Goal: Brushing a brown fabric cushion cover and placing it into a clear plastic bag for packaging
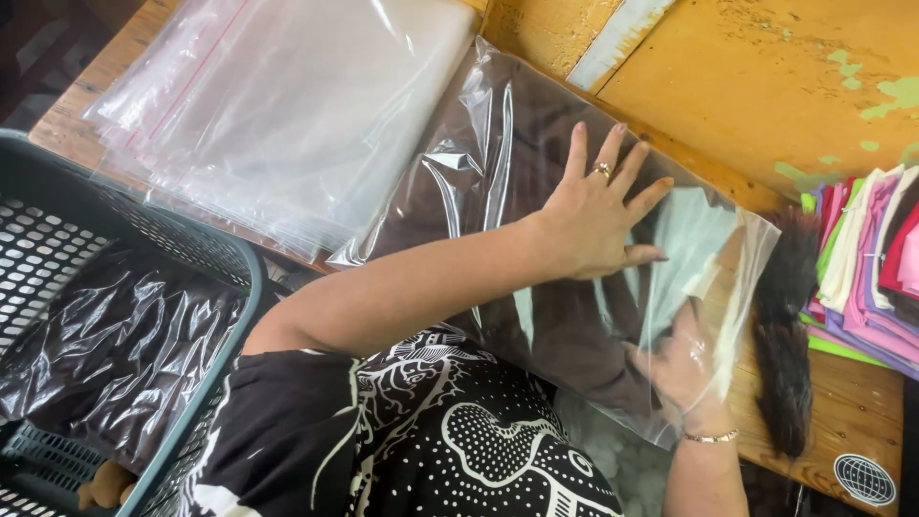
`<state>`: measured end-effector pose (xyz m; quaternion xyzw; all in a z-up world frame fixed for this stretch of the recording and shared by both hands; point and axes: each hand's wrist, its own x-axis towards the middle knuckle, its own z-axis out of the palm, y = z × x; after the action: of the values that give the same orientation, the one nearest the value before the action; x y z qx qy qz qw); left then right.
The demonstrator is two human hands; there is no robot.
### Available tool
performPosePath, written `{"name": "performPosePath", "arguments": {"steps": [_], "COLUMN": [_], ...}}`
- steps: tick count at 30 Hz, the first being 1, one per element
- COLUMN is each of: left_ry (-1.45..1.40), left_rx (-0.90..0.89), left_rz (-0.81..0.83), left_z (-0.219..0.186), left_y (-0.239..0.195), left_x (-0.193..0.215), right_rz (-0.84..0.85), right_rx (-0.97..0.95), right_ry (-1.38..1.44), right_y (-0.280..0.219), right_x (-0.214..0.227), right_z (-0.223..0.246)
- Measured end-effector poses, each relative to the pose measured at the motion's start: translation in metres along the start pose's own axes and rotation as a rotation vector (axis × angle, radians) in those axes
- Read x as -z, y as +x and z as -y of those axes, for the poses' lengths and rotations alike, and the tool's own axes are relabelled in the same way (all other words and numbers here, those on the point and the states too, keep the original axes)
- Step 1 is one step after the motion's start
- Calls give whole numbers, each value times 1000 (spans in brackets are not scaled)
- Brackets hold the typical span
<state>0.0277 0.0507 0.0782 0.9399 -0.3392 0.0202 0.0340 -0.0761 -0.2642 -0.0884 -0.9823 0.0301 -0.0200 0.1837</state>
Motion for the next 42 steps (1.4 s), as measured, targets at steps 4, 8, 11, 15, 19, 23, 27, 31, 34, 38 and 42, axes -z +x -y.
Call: {"name": "performPosePath", "arguments": {"steps": [4,8,11,15,19,23,27,31,34,38,42], "left_ry": [3,-40,-93,-98,-42,-24,-12,5,-51,-105,-115], "left_rx": [-11,-8,-9,-26,-23,-41,-43,-42,-48,-52,-15], "left_rz": [-69,-52,-64,-213,-280,-266,-322,-324,-324,-135,-56], "left_z": [16,19,21,22,21,22,23,26,24,18,19], "left_y": [28,32,35,33,33,32,32,31,32,37,43], "left_x": [-34,-66,-90,-100,-101,-99,-104,-100,-99,-89,-80], "right_rz": [-16,-235,8,570,154,-33,-144,-203,-409,-322,-253], "right_rx": [155,530,274,-173,-276,-483,356,-245,-234,-274,-455], "right_ry": [-184,-119,217,1229,967,780,-22,778,714,136,228], "right_y": [-15,-7,-12,0,32,75,143,117,117,115,110], "right_x": [5,7,48,59,83,83,46,60,50,42,41], "right_z": [50,48,73,-29,44,73,-10,73,58,66,89]}}
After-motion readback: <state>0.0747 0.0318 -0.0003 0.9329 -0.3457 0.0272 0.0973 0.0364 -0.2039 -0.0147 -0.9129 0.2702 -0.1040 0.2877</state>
